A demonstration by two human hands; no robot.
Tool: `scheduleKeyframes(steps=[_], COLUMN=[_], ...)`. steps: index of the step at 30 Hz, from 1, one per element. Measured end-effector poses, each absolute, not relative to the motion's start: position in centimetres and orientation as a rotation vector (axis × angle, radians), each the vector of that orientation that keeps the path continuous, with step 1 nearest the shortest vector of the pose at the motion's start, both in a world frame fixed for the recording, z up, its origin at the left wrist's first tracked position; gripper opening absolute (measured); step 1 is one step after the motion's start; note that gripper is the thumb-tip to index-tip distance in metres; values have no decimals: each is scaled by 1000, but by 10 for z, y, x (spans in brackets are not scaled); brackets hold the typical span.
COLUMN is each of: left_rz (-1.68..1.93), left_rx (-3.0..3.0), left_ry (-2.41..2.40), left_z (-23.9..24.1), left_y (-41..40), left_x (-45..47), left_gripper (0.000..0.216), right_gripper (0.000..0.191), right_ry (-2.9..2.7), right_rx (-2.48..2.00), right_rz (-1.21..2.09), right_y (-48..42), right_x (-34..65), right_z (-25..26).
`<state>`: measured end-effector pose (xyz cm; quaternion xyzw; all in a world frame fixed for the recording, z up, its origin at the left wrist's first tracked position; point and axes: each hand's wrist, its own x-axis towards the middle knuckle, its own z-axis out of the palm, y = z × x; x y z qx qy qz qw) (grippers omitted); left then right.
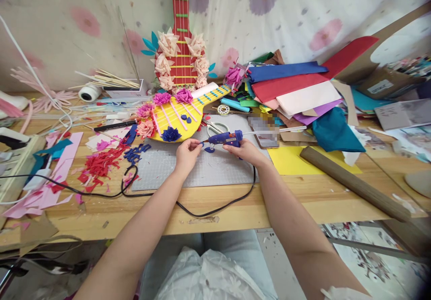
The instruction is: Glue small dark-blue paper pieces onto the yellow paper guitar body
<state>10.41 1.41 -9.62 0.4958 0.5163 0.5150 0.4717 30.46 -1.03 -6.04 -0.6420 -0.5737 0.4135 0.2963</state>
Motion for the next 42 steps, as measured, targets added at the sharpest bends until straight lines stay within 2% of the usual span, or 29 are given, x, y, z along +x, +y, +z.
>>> scheduleKeyframes(steps=[8,12,17,24,31,37,40,42], left_rz=[1265,1282,1278,1290,1306,1299,1304,1284], left_rx=[1177,1176,1180,1058,911,807,657,502], left_ry=[1201,1158,1170,1146,1070,1057,1030,1016], left_z=[-95,-99,-97,-92,-81,-67,-59,-54], left_y=[13,14,13,9,6,2,-2,-4], left_x=[104,103,103,103,108,111,115,117], left_gripper=[8,13,13,14,19,20,16,13], right_gripper=[41,46,53,44,45,44,46,41], right_ry=[-1423,-1238,-1121,-1271,-1185,-1272,-1263,-1261], right_rx=[-1610,-1639,-1919,-2113,-2109,-2167,-2156,-2153], right_rz=[1012,756,422,363,259,311,111,-28], right_y=[-6,5,21,26,19,23,18,9], right_x=[306,313,323,319,323,324,325,326], right_z=[-69,-78,-86,-85,-81,-85,-84,-79])
